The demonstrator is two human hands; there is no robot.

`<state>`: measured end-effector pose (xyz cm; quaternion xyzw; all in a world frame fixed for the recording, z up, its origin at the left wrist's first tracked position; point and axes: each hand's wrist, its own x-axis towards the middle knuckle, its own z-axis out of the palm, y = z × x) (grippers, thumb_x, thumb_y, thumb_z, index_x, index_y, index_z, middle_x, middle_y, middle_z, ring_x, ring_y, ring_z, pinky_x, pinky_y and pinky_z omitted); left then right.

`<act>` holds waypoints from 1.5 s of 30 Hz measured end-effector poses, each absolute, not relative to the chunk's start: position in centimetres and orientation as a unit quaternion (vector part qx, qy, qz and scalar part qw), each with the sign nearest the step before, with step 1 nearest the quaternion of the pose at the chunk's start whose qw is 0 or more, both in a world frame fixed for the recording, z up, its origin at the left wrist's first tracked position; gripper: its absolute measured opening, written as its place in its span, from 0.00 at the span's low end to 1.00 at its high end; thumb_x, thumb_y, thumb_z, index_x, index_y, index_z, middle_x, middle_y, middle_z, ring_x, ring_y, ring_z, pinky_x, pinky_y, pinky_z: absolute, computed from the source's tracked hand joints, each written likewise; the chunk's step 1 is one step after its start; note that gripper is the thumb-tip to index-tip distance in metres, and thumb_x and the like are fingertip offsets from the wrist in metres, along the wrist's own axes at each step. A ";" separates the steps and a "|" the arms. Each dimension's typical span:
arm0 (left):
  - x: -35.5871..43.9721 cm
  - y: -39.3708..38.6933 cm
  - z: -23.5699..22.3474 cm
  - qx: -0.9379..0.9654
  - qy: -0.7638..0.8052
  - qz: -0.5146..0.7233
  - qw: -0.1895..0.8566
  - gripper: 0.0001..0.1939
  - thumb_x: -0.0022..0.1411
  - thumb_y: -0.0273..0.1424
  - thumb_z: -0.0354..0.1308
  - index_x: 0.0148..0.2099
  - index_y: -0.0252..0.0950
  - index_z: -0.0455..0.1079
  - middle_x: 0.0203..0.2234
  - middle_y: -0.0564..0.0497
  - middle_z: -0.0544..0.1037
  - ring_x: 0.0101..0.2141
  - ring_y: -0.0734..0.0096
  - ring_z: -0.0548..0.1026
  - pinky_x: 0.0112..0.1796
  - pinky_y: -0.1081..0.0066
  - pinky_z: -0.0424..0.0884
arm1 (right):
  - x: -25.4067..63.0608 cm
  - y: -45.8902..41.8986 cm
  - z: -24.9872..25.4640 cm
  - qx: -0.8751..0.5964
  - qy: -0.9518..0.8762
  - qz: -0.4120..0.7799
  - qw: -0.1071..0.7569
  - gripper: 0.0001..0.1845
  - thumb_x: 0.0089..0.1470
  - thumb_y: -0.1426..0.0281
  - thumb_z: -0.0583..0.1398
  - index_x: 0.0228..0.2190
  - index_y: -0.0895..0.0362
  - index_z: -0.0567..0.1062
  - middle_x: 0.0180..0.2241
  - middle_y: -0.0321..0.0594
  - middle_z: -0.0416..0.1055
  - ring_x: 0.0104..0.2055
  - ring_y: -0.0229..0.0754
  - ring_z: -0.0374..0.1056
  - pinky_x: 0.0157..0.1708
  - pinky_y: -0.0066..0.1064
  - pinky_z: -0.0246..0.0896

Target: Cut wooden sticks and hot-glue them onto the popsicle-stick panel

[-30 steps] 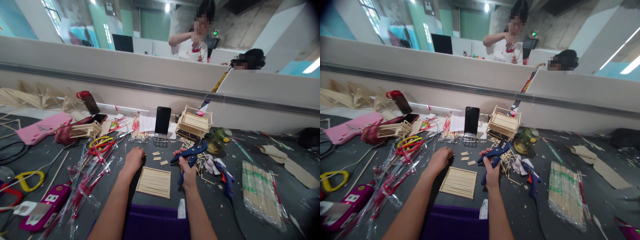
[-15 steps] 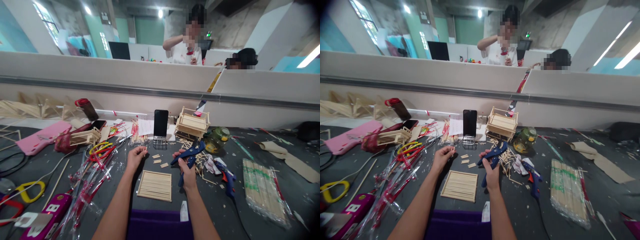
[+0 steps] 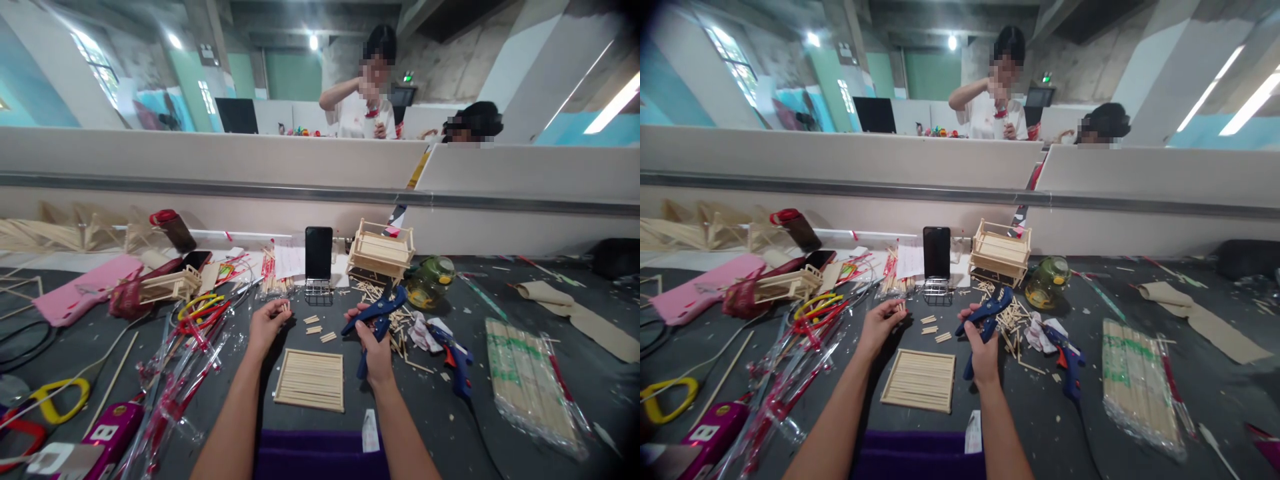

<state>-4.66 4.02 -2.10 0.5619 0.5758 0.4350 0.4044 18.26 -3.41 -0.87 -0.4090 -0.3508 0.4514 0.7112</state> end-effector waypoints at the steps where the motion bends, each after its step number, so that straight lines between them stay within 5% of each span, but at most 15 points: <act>1: -4.4 4.0 -1.9 0.538 0.560 0.465 0.426 0.25 0.48 0.42 0.63 0.45 0.32 0.71 0.32 0.46 0.79 0.35 0.64 0.76 0.36 0.68 0.70 | 18.2 -3.4 -0.8 -0.409 -0.350 0.451 0.712 0.17 0.49 0.66 0.62 0.43 0.54 0.69 0.38 0.39 0.73 0.41 0.43 0.71 0.46 0.40 0.63; 7: -2.9 2.7 0.8 0.439 0.476 0.511 0.566 0.25 0.44 0.40 0.67 0.43 0.32 0.70 0.32 0.46 0.79 0.35 0.63 0.77 0.32 0.71 0.70 | 17.9 -3.9 -0.1 -0.459 -0.400 0.415 0.676 0.14 0.49 0.65 0.62 0.39 0.55 0.70 0.29 0.35 0.71 0.31 0.39 0.68 0.34 0.32 0.64; 15: 0.7 0.4 3.1 0.553 0.393 0.345 0.649 0.42 0.47 0.33 0.66 0.62 0.32 0.55 0.23 0.52 0.76 0.24 0.70 0.74 0.20 0.76 0.65 | 17.2 -4.3 0.7 -0.514 -0.448 0.365 0.633 0.12 0.47 0.64 0.64 0.33 0.57 0.72 0.28 0.37 0.71 0.30 0.40 0.67 0.33 0.31 0.63; 30: 3.2 -0.5 3.0 0.533 0.396 0.362 0.654 0.29 0.44 0.32 0.67 0.50 0.30 0.69 0.20 0.53 0.75 0.21 0.74 0.70 0.23 0.76 0.65 | 16.8 -4.0 0.9 -0.524 -0.399 0.378 0.651 0.15 0.43 0.61 0.66 0.31 0.57 0.72 0.25 0.36 0.71 0.27 0.39 0.68 0.30 0.30 0.67; 40: 3.1 -0.9 2.5 0.610 0.412 0.348 0.581 0.31 0.49 0.28 0.62 0.58 0.36 0.64 0.21 0.53 0.76 0.26 0.72 0.73 0.28 0.75 0.66 | 17.3 -4.0 0.9 -0.510 -0.430 0.426 0.611 0.15 0.42 0.63 0.66 0.31 0.57 0.72 0.25 0.36 0.72 0.27 0.39 0.69 0.31 0.31 0.67; 45: 3.2 -1.0 3.1 0.550 0.391 0.344 0.653 0.28 0.49 0.31 0.64 0.53 0.32 0.65 0.22 0.52 0.77 0.24 0.71 0.73 0.22 0.76 0.66 | 17.5 -4.0 0.8 -0.519 -0.397 0.422 0.628 0.14 0.41 0.64 0.67 0.30 0.57 0.72 0.24 0.33 0.71 0.25 0.38 0.67 0.28 0.30 0.65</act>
